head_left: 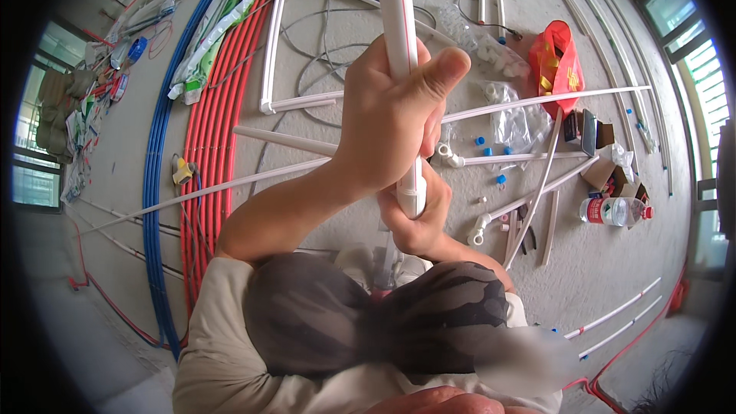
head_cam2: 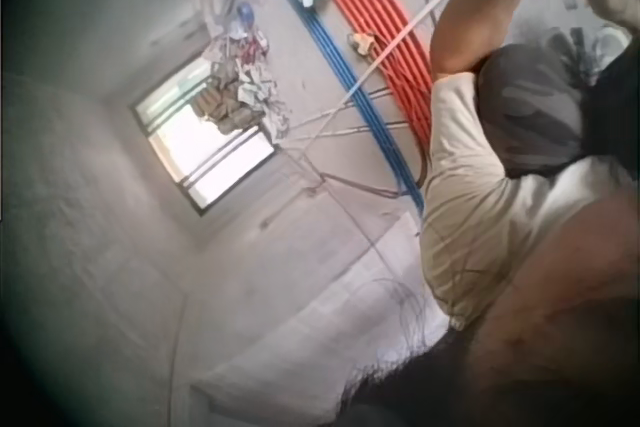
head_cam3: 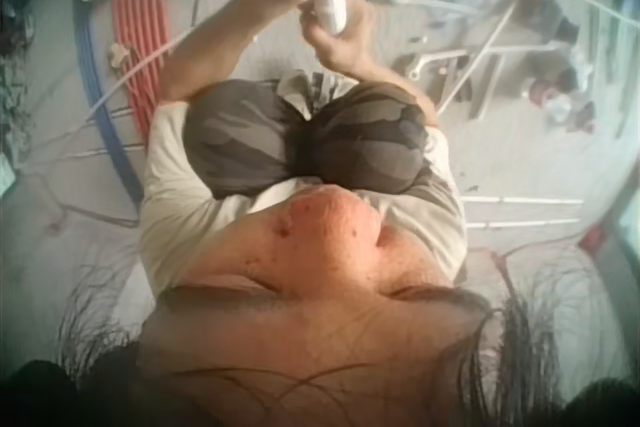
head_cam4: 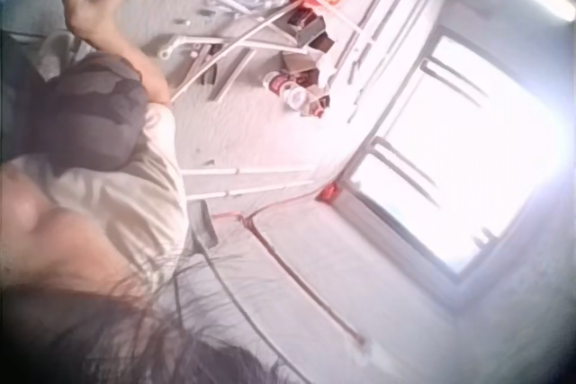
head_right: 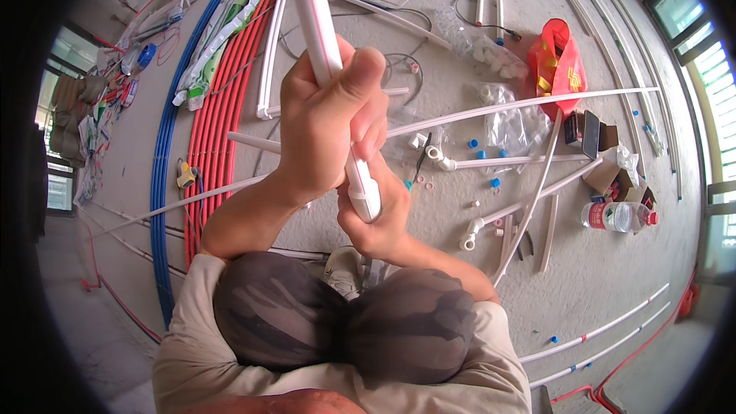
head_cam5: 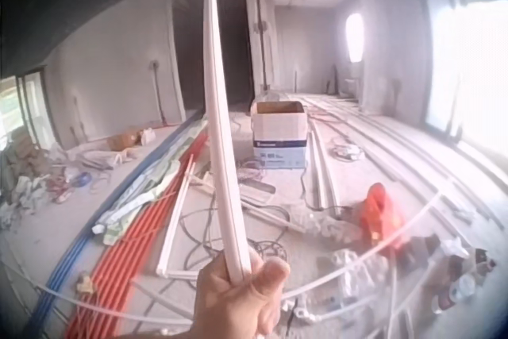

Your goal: The person assembles white PVC pipes and fittings by hand. They connect pipes to elbow joints and T-joints, forming a larger structure on the floor.

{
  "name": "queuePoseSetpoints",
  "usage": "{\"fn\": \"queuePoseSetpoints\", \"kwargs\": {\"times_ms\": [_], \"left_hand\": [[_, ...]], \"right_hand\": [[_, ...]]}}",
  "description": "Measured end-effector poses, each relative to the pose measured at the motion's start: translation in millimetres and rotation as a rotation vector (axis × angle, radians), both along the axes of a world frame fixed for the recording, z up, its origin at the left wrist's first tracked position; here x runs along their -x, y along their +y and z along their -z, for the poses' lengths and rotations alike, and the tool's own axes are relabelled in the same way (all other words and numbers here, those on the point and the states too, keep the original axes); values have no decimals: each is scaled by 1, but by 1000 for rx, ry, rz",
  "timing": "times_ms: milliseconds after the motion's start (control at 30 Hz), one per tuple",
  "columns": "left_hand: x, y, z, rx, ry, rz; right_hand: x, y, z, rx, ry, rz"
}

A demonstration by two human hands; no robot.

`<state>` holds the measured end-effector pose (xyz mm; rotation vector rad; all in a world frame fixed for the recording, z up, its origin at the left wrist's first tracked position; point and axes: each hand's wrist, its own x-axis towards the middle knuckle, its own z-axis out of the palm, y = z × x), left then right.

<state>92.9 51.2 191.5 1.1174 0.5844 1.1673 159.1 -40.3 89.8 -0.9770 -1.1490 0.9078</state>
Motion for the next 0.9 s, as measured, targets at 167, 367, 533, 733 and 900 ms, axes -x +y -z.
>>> {"fn": "queuePoseSetpoints", "kwargs": {"times_ms": [167,367,533,733,900], "left_hand": [[9,-4,-1,-127,104,-5],[6,5,-4,-198,20,-115],[7,-5,7,-177,-158,-98],[7,-17,20,-300,-183,-25],[6,-23,25,-358,-249,72]], "right_hand": [[-5,-2,1,7,-54,-77],[2,10,17,-126,591,-197],[9,12,11,-33,851,-24],[13,7,19,-146,852,41],[8,2,19,-190,795,61]]}}
